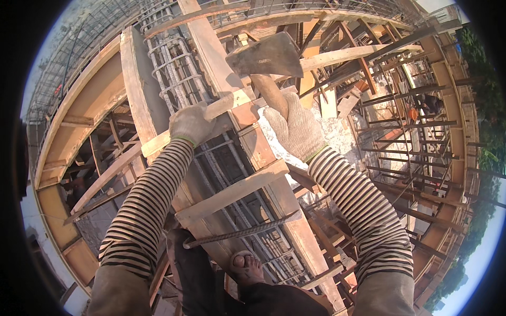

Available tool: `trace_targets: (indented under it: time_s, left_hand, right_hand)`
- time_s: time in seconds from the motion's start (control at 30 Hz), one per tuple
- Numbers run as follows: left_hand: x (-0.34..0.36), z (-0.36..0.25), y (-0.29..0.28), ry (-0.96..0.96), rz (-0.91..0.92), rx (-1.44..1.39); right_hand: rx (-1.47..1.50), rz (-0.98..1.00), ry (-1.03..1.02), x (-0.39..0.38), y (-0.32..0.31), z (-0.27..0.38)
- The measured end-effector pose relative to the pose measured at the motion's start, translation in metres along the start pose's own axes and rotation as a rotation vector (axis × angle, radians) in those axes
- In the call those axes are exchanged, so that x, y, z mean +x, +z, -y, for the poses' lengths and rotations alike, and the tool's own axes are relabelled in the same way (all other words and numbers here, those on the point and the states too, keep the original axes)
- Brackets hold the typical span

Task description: The person positions wooden boards against a rebar cage and uses an axe as a hammer to drive nails into them. They move along the structure, picking up boards from a bucket and using a crowbar to adjust the placement of the wooden formwork.

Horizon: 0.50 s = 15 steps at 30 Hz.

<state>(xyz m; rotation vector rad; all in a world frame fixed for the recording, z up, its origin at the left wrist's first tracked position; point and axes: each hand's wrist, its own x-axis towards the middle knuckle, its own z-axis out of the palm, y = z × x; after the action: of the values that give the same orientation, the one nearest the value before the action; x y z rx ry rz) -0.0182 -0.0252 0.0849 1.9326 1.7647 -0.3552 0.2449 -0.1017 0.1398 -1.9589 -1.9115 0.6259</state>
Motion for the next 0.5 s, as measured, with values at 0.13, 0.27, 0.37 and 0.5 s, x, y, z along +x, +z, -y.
trace_targets:
  time_s: [0.13, 0.27, 0.37, 0.5]
  left_hand:
    - [0.0, -0.005, 0.0, -0.013, -0.059, -0.025]
    - [-0.008, 0.009, -0.007, -0.044, -0.018, 0.034]
    - [-0.001, 0.001, -0.004, -0.012, -0.012, -0.008]
    - [-0.006, -0.008, -0.002, -0.006, -0.083, 0.025]
  right_hand:
    - [-0.306, 0.471, 0.118, 0.026, -0.031, 0.01]
    - [0.241, 0.016, -0.006, 0.017, -0.038, 0.04]
    - [0.274, -0.189, -0.013, 0.001, -0.002, 0.013]
    - [-0.301, 0.424, 0.134, 0.018, -0.003, -0.011]
